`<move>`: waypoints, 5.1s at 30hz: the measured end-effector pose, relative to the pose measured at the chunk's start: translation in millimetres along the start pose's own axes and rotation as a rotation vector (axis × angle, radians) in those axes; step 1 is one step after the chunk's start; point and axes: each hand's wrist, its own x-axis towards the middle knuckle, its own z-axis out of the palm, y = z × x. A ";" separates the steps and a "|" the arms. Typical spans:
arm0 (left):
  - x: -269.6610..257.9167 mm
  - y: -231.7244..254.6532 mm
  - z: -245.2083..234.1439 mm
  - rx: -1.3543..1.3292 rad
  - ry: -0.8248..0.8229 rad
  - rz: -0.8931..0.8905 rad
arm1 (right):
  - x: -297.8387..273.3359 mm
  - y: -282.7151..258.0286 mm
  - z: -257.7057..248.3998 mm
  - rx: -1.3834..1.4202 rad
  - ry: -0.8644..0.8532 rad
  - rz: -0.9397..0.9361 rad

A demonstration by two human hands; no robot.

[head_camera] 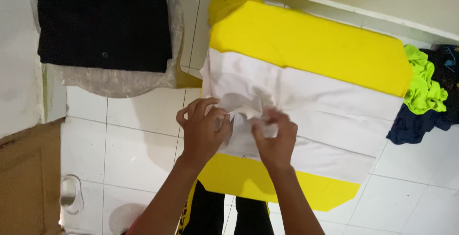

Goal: Folding a white t-shirt on a small yellow stool and then placing it on top of a folded black shirt on a chair.

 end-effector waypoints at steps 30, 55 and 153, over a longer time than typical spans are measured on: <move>-38.7 -23.6 9.3 -0.011 0.023 0.220 | -48.4 4.7 -8.5 -0.120 -0.055 0.098; -58.9 -52.7 -9.0 0.171 -0.116 0.425 | -60.4 62.9 -16.5 -0.320 -0.295 -0.242; 83.2 194.8 198.1 0.260 -0.260 0.780 | 67.2 209.2 -236.6 -0.524 -0.172 -0.083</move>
